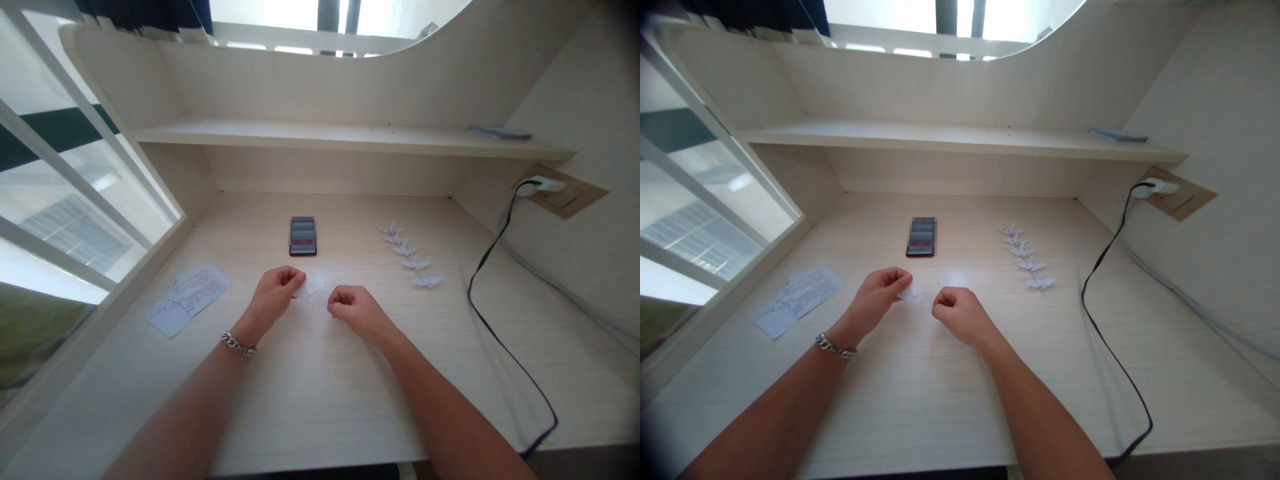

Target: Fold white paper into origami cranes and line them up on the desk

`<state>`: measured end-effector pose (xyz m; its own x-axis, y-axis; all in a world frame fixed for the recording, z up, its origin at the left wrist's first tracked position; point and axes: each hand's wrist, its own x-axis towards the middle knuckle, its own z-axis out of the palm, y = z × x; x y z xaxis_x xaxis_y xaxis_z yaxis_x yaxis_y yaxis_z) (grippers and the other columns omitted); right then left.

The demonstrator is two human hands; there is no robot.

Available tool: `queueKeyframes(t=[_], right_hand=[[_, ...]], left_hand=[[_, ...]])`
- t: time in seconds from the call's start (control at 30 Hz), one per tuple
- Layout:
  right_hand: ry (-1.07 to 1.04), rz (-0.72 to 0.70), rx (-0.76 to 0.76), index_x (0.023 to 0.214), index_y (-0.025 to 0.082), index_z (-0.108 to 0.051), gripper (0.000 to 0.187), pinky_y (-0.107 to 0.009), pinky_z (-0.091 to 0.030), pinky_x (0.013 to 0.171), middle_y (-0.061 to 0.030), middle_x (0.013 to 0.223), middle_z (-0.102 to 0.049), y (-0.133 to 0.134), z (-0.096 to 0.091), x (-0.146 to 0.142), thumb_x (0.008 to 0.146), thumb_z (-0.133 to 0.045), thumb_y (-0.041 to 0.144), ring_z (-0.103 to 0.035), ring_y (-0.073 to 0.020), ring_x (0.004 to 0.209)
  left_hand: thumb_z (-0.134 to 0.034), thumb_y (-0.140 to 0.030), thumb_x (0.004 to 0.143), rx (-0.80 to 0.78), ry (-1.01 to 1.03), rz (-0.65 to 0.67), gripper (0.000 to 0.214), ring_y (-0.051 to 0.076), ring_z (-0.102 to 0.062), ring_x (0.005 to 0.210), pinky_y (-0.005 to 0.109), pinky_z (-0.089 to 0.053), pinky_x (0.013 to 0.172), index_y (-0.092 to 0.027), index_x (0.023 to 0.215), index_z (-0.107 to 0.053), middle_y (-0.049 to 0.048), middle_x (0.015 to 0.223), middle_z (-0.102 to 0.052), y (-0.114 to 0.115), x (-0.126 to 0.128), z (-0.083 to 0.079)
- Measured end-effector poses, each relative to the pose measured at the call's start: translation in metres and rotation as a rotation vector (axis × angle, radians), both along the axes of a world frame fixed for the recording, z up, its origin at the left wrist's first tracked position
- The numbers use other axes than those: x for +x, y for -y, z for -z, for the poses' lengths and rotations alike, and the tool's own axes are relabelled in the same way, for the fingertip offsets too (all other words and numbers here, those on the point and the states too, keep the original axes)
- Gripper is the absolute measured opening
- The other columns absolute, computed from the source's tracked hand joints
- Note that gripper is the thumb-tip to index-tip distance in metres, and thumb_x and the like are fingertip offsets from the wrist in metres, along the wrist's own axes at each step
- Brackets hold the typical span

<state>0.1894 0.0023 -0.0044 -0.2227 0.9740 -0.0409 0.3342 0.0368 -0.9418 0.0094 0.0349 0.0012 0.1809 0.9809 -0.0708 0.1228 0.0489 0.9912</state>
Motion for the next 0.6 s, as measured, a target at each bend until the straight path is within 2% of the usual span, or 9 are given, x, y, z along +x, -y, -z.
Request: queueKeyframes(t=[0.07, 0.13, 0.23, 0.3, 0.4, 0.47, 0.6], right_hand=[[-0.057, 0.052, 0.007, 0.063, 0.016, -0.058, 0.01, -0.022, -0.033, 0.05, 0.002, 0.056, -0.053, -0.001, 0.001, 0.0, 0.068, -0.053, 0.022, -0.045, -0.0105, 0.053], [-0.125, 0.077, 0.006, 0.067, 0.016, -0.059, 0.014, -0.023, -0.036, 0.053, 0.0005, 0.06, -0.056, -0.001, 0.001, -0.002, 0.071, -0.053, 0.028, -0.048, -0.011, 0.056], [-0.16, 0.009, -0.052, 0.069, 0.015, -0.059, 0.018, -0.023, -0.038, 0.054, -0.0002, 0.061, -0.057, -0.002, 0.004, -0.005, 0.072, -0.055, 0.032, -0.048, -0.0108, 0.055], [-0.159, -0.004, -0.081, 0.066, 0.015, -0.058, 0.018, -0.023, -0.038, 0.053, 0.0, 0.059, -0.057, -0.002, 0.006, -0.007, 0.072, -0.055, 0.032, -0.048, -0.0106, 0.053], [-0.209, 0.078, -0.057, 0.065, 0.015, -0.058, 0.02, -0.023, -0.038, 0.052, -0.0002, 0.058, -0.057, -0.003, 0.009, -0.007, 0.072, -0.056, 0.034, -0.048, -0.0107, 0.052], [-0.267, 0.133, -0.034, 0.066, 0.016, -0.058, 0.022, -0.023, -0.038, 0.051, -0.0009, 0.059, -0.058, -0.004, 0.009, -0.007, 0.072, -0.057, 0.037, -0.048, -0.0107, 0.052], [-0.3, 0.128, -0.028, 0.068, 0.015, -0.059, 0.023, -0.024, -0.039, 0.052, -0.0022, 0.061, -0.059, -0.003, 0.008, -0.008, 0.072, -0.058, 0.038, -0.048, -0.0104, 0.053]], left_hand=[[-0.061, -0.04, 0.068, -0.011, 0.017, -0.016, 0.028, 0.01, -0.049, 0.054, 0.021, -0.039, 0.051, -0.012, 0.069, -0.057, -0.0002, 0.06, -0.055, -0.002, -0.003, -0.001], [-0.061, -0.039, 0.068, -0.027, 0.008, 0.043, 0.028, 0.009, -0.049, 0.054, 0.021, -0.038, 0.05, -0.012, 0.068, -0.058, -0.0005, 0.059, -0.055, 0.0, -0.001, -0.002], [-0.062, -0.038, 0.068, -0.038, -0.016, 0.107, 0.026, 0.009, -0.048, 0.053, 0.02, -0.037, 0.048, -0.012, 0.066, -0.058, -0.0008, 0.058, -0.055, 0.005, 0.006, -0.002], [-0.061, -0.038, 0.069, -0.053, 0.025, 0.106, 0.025, 0.01, -0.051, 0.057, 0.021, -0.039, 0.051, -0.012, 0.072, -0.059, 0.0001, 0.063, -0.058, 0.009, 0.011, -0.002], [-0.063, -0.035, 0.069, -0.083, 0.163, 0.111, 0.029, 0.011, -0.056, 0.063, 0.023, -0.044, 0.057, -0.014, 0.087, -0.057, 0.0012, 0.072, -0.06, 0.013, 0.016, -0.002], [-0.067, -0.031, 0.066, -0.062, 0.205, 0.155, 0.032, 0.012, -0.058, 0.066, 0.025, -0.045, 0.061, -0.013, 0.09, -0.056, 0.0027, 0.073, -0.061, 0.015, 0.019, -0.001], [-0.07, -0.024, 0.062, -0.015, 0.248, 0.077, 0.035, 0.014, -0.06, 0.068, 0.027, -0.047, 0.067, -0.013, 0.092, -0.054, 0.0025, 0.074, -0.063, 0.015, 0.021, 0.003]])
